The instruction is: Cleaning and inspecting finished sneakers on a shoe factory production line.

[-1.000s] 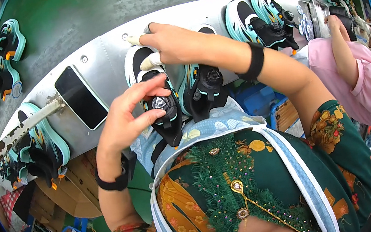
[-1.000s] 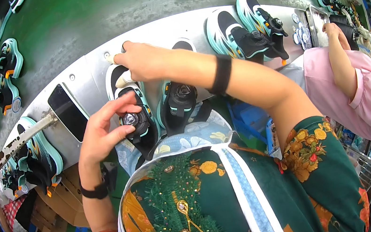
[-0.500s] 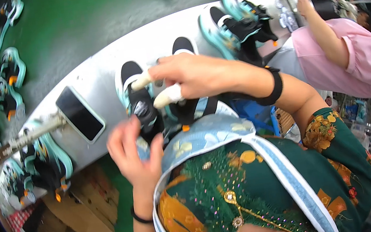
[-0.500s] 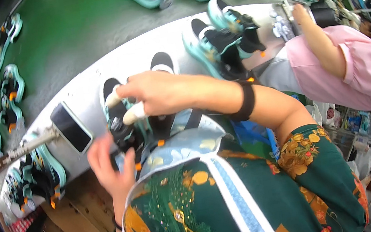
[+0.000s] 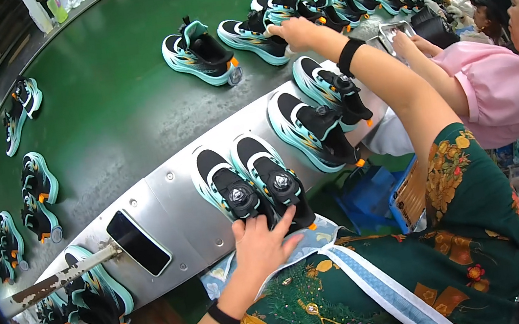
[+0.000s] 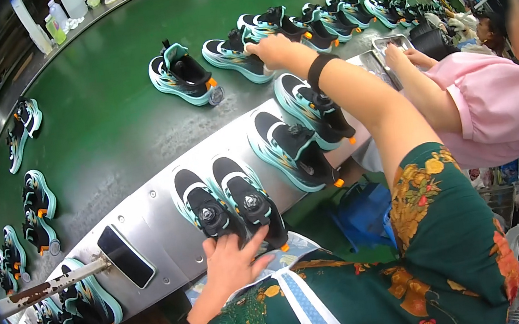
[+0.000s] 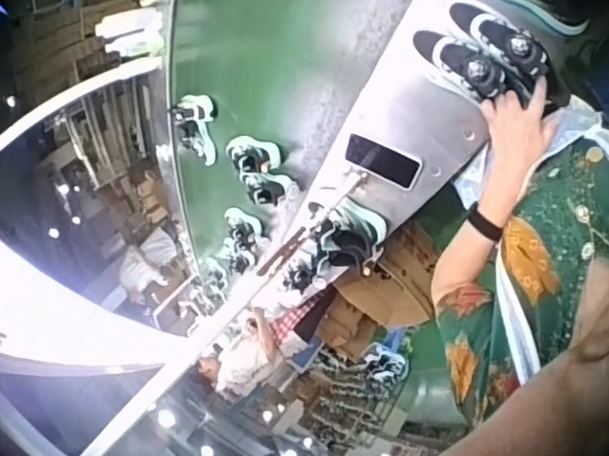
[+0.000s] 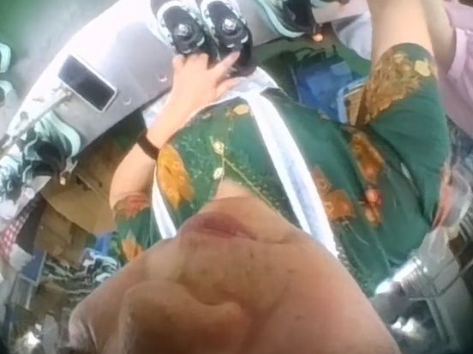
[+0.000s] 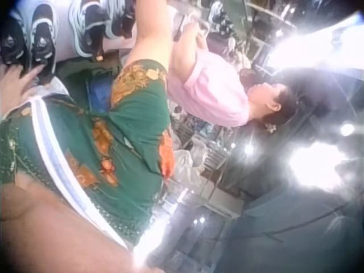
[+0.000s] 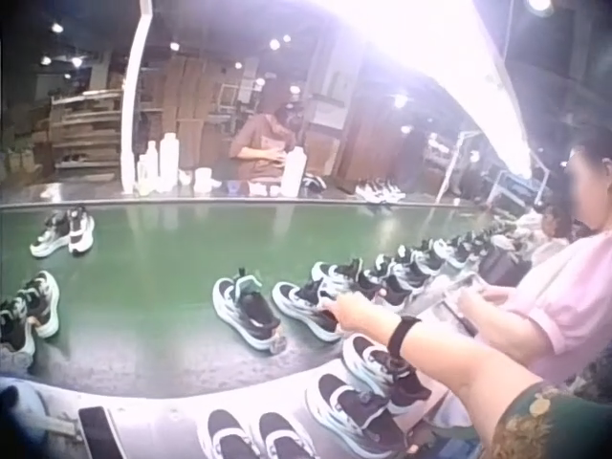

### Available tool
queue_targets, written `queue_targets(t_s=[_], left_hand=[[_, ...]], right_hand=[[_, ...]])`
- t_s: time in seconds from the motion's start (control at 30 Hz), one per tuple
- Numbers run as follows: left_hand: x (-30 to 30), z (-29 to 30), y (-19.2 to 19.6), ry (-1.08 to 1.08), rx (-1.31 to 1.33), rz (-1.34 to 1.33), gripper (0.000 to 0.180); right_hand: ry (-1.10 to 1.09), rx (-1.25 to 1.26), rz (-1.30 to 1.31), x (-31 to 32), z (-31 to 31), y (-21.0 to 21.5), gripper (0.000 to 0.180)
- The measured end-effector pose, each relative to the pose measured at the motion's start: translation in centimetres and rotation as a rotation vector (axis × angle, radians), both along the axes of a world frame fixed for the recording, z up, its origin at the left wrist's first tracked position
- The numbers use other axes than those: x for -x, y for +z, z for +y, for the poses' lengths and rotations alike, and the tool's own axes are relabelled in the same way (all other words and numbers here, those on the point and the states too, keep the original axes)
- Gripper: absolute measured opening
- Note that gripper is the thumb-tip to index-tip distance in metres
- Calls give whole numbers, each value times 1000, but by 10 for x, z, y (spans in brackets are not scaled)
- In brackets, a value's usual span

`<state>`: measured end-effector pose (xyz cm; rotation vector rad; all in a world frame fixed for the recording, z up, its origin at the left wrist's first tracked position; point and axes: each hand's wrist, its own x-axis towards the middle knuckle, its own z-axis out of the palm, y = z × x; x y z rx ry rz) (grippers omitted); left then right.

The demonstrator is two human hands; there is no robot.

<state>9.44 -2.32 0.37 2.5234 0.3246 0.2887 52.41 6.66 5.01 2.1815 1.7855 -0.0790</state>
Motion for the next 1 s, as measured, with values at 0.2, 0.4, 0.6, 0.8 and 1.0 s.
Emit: queue_targets(t_s=[0.2,0.4,0.6,0.8,1.0], left_hand=[[-39,84,-17,159,-151,-119,24],[14,301,-48,471,-368,-8,29],[-67,310,-1,647,-733,-291,21],[-98,186,-8,609,426,-463,54],[11,75,-34,710,434,-281,51]], right_hand=[[-188,19,345,-6,29,-17,45],[21,222,316,39,41,1,93],[-152,284,460,66,73,-12,70],[186,176,487,149,64,-2,38],[384,391,1014,267,-60,6,45]])
